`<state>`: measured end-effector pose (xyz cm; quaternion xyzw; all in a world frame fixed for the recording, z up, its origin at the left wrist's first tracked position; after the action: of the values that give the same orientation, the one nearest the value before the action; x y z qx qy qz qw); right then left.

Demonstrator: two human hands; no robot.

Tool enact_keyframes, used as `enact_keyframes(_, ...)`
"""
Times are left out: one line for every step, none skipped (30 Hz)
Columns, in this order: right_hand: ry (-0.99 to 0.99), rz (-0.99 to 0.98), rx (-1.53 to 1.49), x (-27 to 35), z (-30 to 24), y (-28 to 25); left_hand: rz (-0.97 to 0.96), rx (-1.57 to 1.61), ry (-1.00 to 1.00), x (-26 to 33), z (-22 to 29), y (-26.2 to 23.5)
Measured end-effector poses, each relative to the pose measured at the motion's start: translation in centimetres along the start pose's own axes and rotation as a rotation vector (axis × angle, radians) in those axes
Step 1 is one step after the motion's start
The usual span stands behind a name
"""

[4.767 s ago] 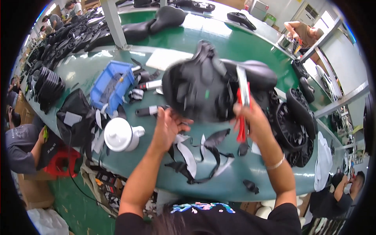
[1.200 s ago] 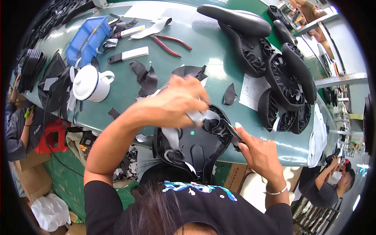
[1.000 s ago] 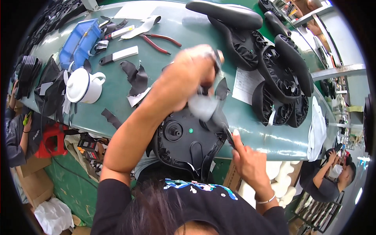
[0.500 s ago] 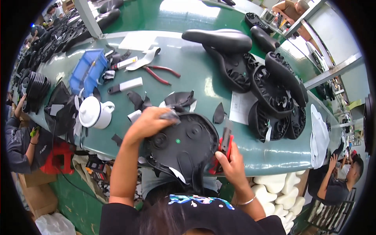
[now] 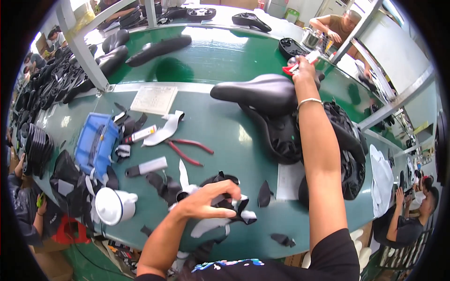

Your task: Assembling bicycle seats by trimming excess material and fitting components on a production line.

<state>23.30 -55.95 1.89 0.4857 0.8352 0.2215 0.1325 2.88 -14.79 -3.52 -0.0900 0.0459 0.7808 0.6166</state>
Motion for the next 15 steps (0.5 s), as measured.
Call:
enact_keyframes(-0.016,0.066,-0.007,-5.1,-0.8,-2.5,0.078,0.076,0.067,-0.6,-0.1,-0.5)
enact_keyframes(-0.052,0.192,-0.045,-7.8,-1.8,-4.9,0.168,0.15,0.124,-0.6,-0.1,-1.5)
enact_keyframes(0.108,0.267,-0.019,-7.9,1.4,-5.8,0.312,-0.021,0.142,0.0,-0.1,-3.2)
enact_keyframes(0.333,0.271,0.138,-7.0,4.4,-5.8,0.382,-0.134,0.095,0.9,-0.6,-4.3)
enact_keyframes(0.344,0.241,0.145,-6.7,5.4,-5.8,0.412,-0.197,0.043,1.2,-0.8,-4.6)
enact_keyframes(0.43,0.287,0.079,-5.7,6.8,-6.0,0.436,-0.254,-0.011,1.5,-0.8,-4.7)
enact_keyframes(0.58,0.349,0.052,-8.2,5.3,-8.2,0.391,-0.302,0.013,0.5,-0.1,-4.0)
enact_keyframes(0.418,0.292,0.039,-8.8,5.8,-8.0,0.405,-0.305,0.004,0.3,-0.1,-4.2)
enact_keyframes(0.381,0.244,0.038,-8.6,6.8,-8.2,0.424,-0.398,0.027,0.2,0.3,-4.3)
enact_keyframes(0.325,0.198,0.033,-9.2,6.6,-8.5,0.433,-0.49,0.067,0.1,0.9,-4.2)
enact_keyframes(0.413,0.218,-0.153,-10.2,6.5,-8.7,0.386,-0.506,0.04,-0.2,0.6,-3.9)
enact_keyframes(0.313,0.128,-0.112,-11.5,4.8,-8.7,0.387,-0.51,0.064,-0.4,0.9,-3.6)
enact_keyframes(0.22,0.136,-0.135,-11.3,4.3,-8.3,0.369,-0.575,0.063,-0.5,0.8,-3.1)
enact_keyframes(0.122,0.145,-0.158,-11.2,3.2,-7.8,0.348,-0.639,0.067,-0.8,0.8,-2.6)
enact_keyframes(0.083,0.103,-0.218,-11.5,1.7,-6.3,0.337,-0.682,0.082,-1.3,0.7,-2.5)
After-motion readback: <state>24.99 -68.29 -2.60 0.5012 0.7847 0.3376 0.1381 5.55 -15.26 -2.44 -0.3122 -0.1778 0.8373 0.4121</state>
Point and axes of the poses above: each hand's wrist, its own x-axis away from the middle knuckle, its own y-axis out of the palm, z = x × y, the point moved 9 cm from there along -x, towards the middle knuckle, and after that the axes turned 4 degrees about -z, right-handed, at the moved point
